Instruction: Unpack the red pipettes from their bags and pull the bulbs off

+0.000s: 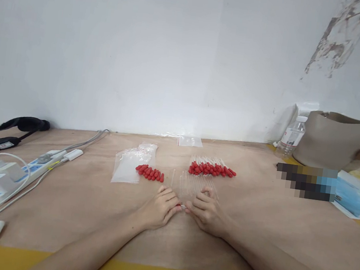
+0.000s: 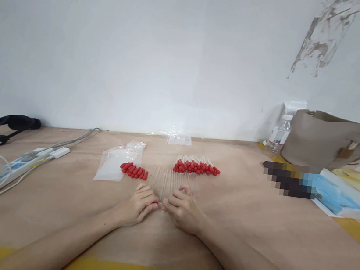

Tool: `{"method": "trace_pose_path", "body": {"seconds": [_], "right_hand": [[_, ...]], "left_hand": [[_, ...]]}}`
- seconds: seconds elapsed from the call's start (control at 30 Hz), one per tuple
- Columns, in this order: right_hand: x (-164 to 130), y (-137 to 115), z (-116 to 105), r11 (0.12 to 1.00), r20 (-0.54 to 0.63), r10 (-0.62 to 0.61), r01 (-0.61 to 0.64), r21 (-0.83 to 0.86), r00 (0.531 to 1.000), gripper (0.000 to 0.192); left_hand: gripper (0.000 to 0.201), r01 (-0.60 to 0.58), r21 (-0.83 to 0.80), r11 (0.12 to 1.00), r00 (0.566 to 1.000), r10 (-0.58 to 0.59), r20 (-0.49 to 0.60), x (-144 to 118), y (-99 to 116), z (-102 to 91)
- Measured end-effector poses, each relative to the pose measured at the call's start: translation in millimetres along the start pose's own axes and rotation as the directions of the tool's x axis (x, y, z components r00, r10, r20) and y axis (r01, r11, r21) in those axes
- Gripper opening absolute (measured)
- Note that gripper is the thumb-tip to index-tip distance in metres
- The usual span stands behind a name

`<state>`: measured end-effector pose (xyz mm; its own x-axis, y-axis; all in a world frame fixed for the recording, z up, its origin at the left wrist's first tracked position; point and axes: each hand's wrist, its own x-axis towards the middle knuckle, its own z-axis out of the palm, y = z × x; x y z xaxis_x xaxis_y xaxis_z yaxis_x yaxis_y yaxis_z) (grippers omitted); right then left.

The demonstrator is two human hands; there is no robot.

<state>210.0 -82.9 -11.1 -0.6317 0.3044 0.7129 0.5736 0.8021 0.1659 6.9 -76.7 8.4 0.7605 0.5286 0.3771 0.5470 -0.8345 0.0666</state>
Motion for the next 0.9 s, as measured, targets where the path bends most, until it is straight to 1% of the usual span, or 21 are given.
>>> {"method": "trace_pose_path", "body": {"seconds": [0.17,0.33,0.4,0.43,0.47,0.5,0.53,0.57,0.6,0.63,0.67,0.7,0.77,0.8,0.83,0.87,0.9], "right_hand": [[-3,5,-5,0.993,-0.001,-0.110,0.109,-0.052,0.994,0.017],[-6,9,-16,0.987,0.009,-0.151,0.152,-0.060,0.988,0.023],[-8,13,-22,0.987,0.003,-0.156,0.156,-0.037,0.988,0.025],[-10,17,-25,0.991,-0.005,-0.128,0.128,-0.032,0.992,0.025],[-12,23,-28,0.997,-0.019,-0.067,0.067,-0.040,0.998,0.024],[-13,29,-31,0.998,-0.034,0.029,-0.031,-0.060,0.999,0.021],[-15,35,-33,0.984,-0.052,0.152,-0.156,-0.086,0.987,0.019],[-17,42,-34,0.950,-0.065,0.286,-0.291,-0.112,0.956,0.018],[-18,48,-36,0.895,-0.068,0.419,-0.425,-0.137,0.905,0.018],[-19,54,-37,0.827,-0.051,0.539,-0.539,-0.158,0.841,0.019],[-19,58,-37,0.757,-0.014,0.637,-0.629,-0.177,0.771,0.021],[-20,61,-38,0.688,0.032,0.717,-0.699,-0.195,0.697,0.022],[-20,65,-40,0.575,0.132,0.818,-0.784,-0.233,0.561,0.024],[-21,66,-40,0.536,0.176,0.844,-0.806,-0.252,0.506,0.024],[-21,67,-40,0.507,0.208,0.861,-0.819,-0.269,0.465,0.024],[-22,68,-39,0.487,0.223,0.871,-0.826,-0.284,0.437,0.025],[-23,68,-38,0.475,0.228,0.878,-0.829,-0.294,0.422,0.025]], "left_hand": [[0.030,0.008,0.014,1.000,1.000,-0.008,0.002,0,-2,-2.3],[0.026,-0.012,0.005,1.000,1.000,0.012,-0.007,-3,2,0.0],[0.026,0.007,0.009,1.000,1.000,-0.007,-0.007,-7,1,0.5],[0.028,0.039,0.013,0.999,0.999,-0.039,-0.014,-9,-2,-0.8],[0.030,0.095,0.014,0.995,0.995,-0.094,-0.031,-10,-8,-3.5],[0.032,0.171,0.009,0.985,0.984,-0.170,-0.057,-11,-16,-8.1],[0.034,0.267,0.002,0.964,0.960,-0.265,-0.091,-11,-27,-14.4],[0.035,0.376,-0.019,0.926,0.918,-0.376,-0.124,-10,-41,-22.3],[0.034,0.476,-0.054,0.878,0.867,-0.478,-0.141,-8,-56,-31.0],[0.033,0.587,-0.078,0.806,0.792,-0.591,-0.152,-6,-73,-39.9],[0.031,0.694,-0.075,0.716,0.704,-0.697,-0.134,-4,-91,-48.0],[0.030,0.741,-0.064,0.669,0.660,-0.742,-0.115,-1,-108,-54.7],[0.031,0.793,-0.048,0.607,0.603,-0.794,-0.074,4,-137,-61.9],[0.031,0.810,-0.036,0.585,0.583,-0.811,-0.053,7,-149,-62.4],[0.031,0.820,-0.024,0.572,0.571,-0.820,-0.027,9,-157,-61.1],[0.030,0.827,-0.012,0.562,0.563,-0.827,0.001,11,-164,-58.8],[0.029,0.830,0.001,0.558,0.558,-0.829,0.030,13,-168,-56.2]]}}
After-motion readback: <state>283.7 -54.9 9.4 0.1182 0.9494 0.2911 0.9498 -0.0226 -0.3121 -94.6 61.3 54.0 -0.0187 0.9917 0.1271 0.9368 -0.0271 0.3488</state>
